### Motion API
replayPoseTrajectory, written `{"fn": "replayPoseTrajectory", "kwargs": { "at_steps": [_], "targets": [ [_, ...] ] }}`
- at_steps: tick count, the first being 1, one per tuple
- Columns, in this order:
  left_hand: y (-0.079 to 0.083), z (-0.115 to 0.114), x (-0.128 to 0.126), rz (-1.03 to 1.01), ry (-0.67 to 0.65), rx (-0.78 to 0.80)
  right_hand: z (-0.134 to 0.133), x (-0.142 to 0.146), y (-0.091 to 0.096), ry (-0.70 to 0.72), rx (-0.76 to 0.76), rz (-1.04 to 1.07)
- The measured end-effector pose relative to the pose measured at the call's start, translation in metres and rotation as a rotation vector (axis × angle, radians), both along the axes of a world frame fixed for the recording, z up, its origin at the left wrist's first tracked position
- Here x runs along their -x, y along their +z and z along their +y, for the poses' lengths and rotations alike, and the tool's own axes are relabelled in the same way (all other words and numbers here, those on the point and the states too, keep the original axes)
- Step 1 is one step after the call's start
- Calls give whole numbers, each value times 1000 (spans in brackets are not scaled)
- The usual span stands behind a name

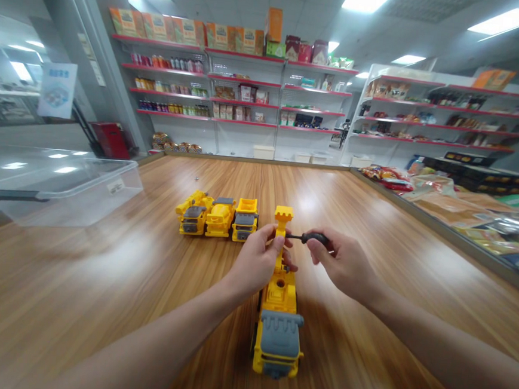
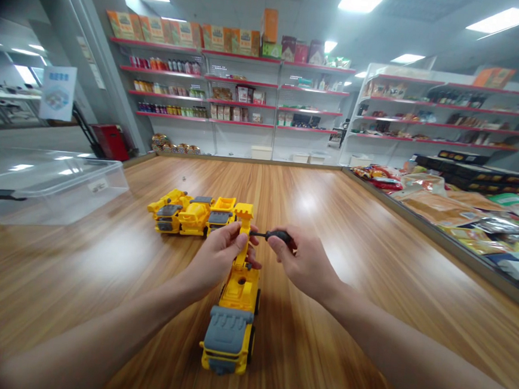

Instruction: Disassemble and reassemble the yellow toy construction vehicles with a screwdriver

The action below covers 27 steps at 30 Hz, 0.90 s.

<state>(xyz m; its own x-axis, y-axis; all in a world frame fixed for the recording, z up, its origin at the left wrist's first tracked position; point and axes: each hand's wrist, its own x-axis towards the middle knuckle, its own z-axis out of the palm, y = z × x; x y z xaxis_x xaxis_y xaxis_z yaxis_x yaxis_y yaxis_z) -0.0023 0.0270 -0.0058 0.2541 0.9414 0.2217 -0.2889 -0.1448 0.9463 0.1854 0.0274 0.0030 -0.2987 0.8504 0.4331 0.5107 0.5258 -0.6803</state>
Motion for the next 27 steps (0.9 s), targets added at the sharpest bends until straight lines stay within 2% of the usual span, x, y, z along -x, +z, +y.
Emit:
{"fn": "replayPoseTrajectory", "kwargs": {
  "at_steps": [2,7,12,18,20,24,27],
  "targets": [
    [0,1,1,22,8,-31,-2,0,2,-11,52,-19],
    [-3,1,2,58,20,-101,-2,2,6,-24,-25,69],
    [-5,0,3,75,8,-152,2,0,4,-29,195,78],
    [1,-2,3,60,-6,-199,-5,2,7,60,-23,86],
    [3,-4,4,52,-27,-234,-7,3,8,64,-17,76],
    [3,-6,6,92,-12,-321,-4,2,8,3,106,55],
    [3,-6,7,104,29,-347,-4,2,7,48,65,66]
  ]
}}
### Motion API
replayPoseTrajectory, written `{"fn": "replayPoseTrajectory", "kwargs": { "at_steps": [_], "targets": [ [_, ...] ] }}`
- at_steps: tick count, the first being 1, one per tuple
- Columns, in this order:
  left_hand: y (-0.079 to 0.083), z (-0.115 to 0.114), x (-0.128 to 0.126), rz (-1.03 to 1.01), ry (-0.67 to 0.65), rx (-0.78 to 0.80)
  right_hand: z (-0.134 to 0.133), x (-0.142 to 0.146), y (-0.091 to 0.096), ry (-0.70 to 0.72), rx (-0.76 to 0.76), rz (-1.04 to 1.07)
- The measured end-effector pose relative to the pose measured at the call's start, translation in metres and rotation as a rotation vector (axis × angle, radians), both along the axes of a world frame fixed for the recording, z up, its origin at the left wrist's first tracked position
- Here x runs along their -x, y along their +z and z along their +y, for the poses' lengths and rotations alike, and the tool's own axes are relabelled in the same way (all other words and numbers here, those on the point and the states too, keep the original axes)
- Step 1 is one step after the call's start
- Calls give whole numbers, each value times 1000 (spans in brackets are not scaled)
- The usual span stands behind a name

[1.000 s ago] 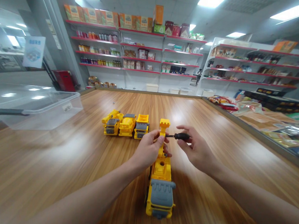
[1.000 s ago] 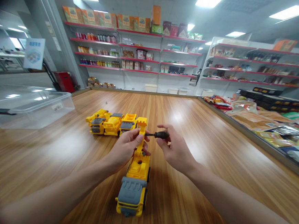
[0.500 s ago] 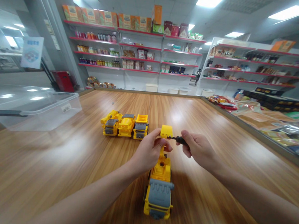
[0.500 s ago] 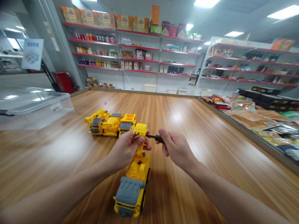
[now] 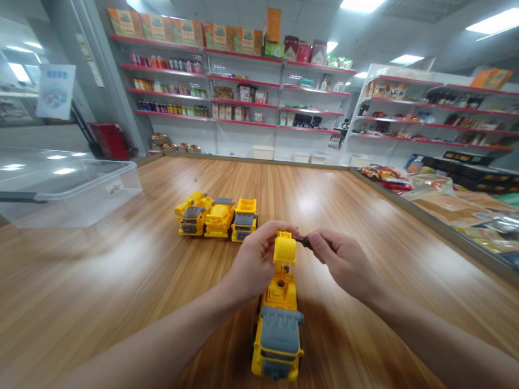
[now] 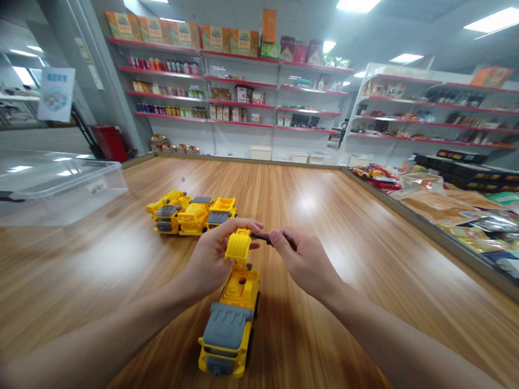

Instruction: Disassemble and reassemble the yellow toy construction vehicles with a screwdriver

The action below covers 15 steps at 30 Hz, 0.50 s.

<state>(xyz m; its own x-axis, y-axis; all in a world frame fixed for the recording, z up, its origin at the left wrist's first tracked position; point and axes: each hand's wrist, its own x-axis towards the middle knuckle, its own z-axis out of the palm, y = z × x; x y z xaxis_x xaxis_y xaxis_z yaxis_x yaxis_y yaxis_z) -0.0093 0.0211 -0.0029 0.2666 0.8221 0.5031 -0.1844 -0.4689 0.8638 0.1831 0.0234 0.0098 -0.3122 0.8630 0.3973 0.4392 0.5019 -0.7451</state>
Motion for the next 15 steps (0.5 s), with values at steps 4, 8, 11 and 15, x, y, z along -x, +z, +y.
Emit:
{"fn": "replayPoseTrajectory", "kwargs": {
  "at_steps": [4,8,11,15],
  "targets": [
    [1,0,1,-31,-1,2,-4,1,2,47,-48,53],
    [4,0,2,-22,2,-52,-1,1,1,-1,108,24],
    [5,-1,2,-19,19,-86,0,1,0,-2,88,66],
    [6,-2,3,-21,28,-89,-5,0,2,53,4,124]
  ]
}}
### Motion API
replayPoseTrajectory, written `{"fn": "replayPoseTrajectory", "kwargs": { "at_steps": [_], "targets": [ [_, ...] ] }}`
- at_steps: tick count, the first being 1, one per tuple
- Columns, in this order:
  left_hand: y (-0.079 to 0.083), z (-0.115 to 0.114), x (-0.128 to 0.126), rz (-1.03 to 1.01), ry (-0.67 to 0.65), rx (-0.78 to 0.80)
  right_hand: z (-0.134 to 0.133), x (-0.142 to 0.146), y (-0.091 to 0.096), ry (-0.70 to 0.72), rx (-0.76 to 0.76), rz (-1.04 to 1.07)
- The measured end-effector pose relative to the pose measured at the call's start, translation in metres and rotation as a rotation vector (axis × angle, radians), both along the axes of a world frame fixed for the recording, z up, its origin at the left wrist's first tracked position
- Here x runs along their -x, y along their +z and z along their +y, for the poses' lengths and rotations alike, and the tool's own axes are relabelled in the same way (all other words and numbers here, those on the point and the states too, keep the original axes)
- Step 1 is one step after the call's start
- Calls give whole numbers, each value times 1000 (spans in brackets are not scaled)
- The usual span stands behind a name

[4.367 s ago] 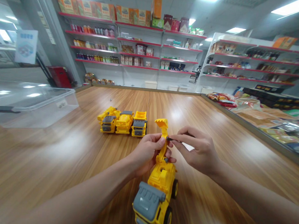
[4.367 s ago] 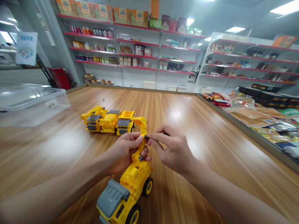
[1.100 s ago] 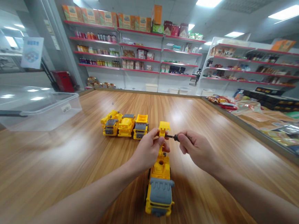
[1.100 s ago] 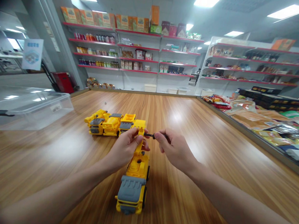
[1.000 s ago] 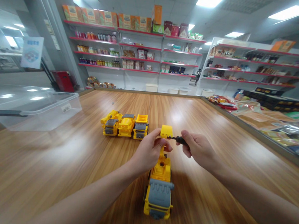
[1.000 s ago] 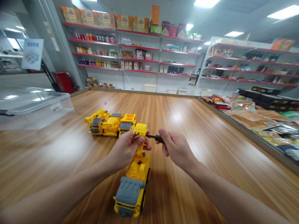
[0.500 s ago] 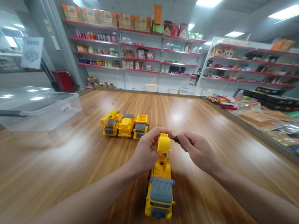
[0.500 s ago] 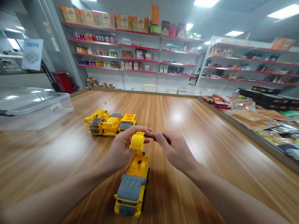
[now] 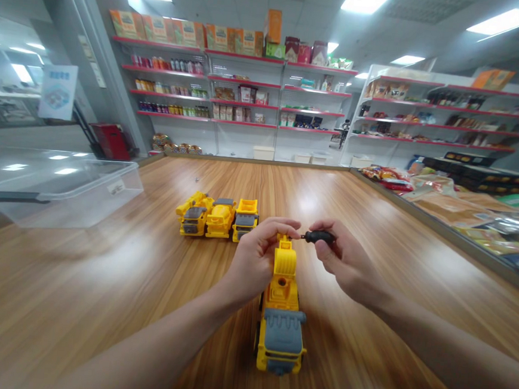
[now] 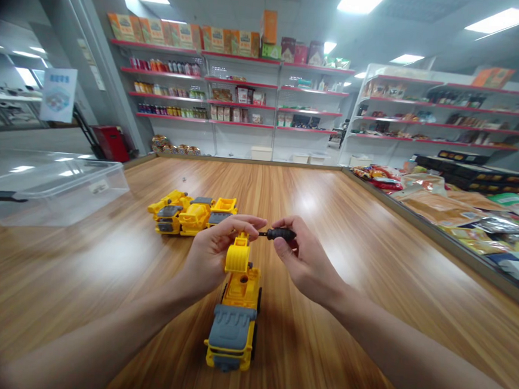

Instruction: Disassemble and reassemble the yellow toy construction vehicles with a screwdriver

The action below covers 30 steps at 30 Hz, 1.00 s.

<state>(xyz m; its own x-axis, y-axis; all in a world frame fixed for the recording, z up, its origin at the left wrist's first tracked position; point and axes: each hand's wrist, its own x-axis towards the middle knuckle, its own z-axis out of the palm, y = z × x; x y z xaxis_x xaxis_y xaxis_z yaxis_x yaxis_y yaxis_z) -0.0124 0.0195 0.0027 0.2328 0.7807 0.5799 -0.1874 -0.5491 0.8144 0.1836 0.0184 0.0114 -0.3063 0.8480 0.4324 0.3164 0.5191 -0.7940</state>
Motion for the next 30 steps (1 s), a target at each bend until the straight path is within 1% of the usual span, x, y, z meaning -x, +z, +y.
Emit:
{"fn": "replayPoseTrajectory", "kwargs": {
  "at_steps": [3,6,8,11,13,17,23,28,30],
  "targets": [
    [0,-1,0,-10,-20,29,0,-2,2,-69,-26,-33],
    [-1,-1,-2,-85,-47,86,3,-2,2,-131,-29,-65],
    [-3,0,-3,-139,-56,112,4,-1,1,-111,-37,-46],
    [-5,2,-4,-163,-61,103,2,0,0,-53,-70,14],
    [-6,3,-4,-169,-67,94,1,-1,0,-62,-82,9],
    [-6,4,-3,-189,-73,85,2,-2,0,-120,-57,-75],
    [-4,3,-3,-182,-81,51,2,0,-2,-48,-58,-12],
    [-1,2,-2,-207,-110,47,3,-3,-2,-74,-8,-110],
    [1,1,-2,-203,-115,45,3,-4,-2,-67,-13,-86]
  ]
}}
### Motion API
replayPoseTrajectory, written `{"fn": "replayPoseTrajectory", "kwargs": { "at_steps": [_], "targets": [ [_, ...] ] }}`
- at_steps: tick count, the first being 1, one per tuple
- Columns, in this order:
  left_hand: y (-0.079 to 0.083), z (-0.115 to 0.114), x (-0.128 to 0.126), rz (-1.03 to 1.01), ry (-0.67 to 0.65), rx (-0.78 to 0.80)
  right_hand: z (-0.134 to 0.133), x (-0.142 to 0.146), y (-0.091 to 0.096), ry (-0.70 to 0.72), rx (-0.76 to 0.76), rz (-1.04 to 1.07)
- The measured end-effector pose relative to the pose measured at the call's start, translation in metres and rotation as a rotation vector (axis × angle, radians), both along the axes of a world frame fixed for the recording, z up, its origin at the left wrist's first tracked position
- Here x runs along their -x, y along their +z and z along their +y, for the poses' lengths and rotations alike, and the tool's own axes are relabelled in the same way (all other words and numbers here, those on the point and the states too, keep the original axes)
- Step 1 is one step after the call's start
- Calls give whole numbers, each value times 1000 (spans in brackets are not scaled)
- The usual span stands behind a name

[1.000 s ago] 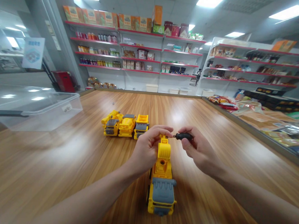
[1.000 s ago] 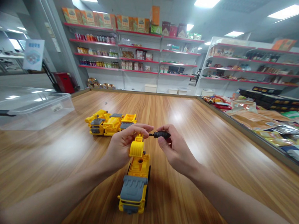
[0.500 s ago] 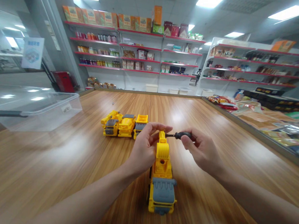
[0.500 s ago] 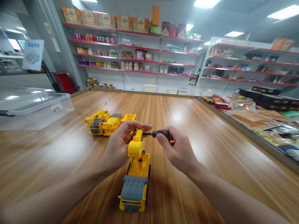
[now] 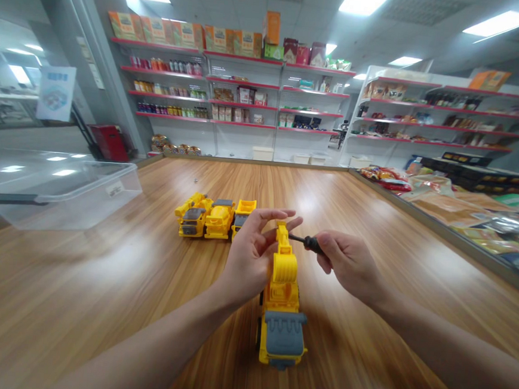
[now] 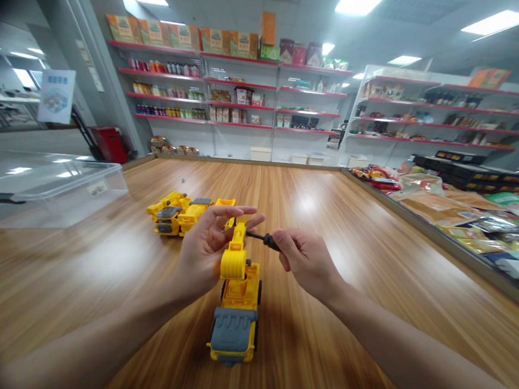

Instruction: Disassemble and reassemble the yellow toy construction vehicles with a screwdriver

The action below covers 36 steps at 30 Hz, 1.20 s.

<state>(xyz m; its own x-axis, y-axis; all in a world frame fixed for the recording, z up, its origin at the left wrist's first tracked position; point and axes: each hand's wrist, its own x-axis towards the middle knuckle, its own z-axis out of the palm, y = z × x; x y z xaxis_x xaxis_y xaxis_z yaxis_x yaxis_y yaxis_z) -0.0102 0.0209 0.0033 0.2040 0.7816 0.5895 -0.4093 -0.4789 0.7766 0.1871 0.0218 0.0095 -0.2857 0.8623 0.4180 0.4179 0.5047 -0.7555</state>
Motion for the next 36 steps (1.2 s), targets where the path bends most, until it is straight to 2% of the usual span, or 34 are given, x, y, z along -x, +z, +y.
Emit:
{"fn": "replayPoseTrajectory", "kwargs": {
  "at_steps": [4,7,12,16,18,23,25,27,33,36],
  "targets": [
    [2,-1,1,-10,4,-24,-1,3,1,67,-13,134],
    [2,-1,1,-19,-1,-27,-4,5,0,97,-48,110],
    [4,-3,0,-35,-6,19,-4,2,-2,52,-138,82],
    [6,-5,1,-20,29,56,-3,-5,-1,43,-121,144],
    [7,-4,2,-1,73,61,-6,-7,2,130,-104,109],
    [7,-1,3,19,181,-10,-17,1,5,532,-104,-216],
    [7,0,3,25,205,-38,-20,7,2,631,-93,-274],
    [7,-1,4,44,220,-55,-20,11,-4,620,-105,-292],
    [9,2,6,193,342,-140,-14,17,-10,361,-98,-344],
    [7,5,7,259,394,-140,-15,19,-7,349,-64,-379]
  ]
}}
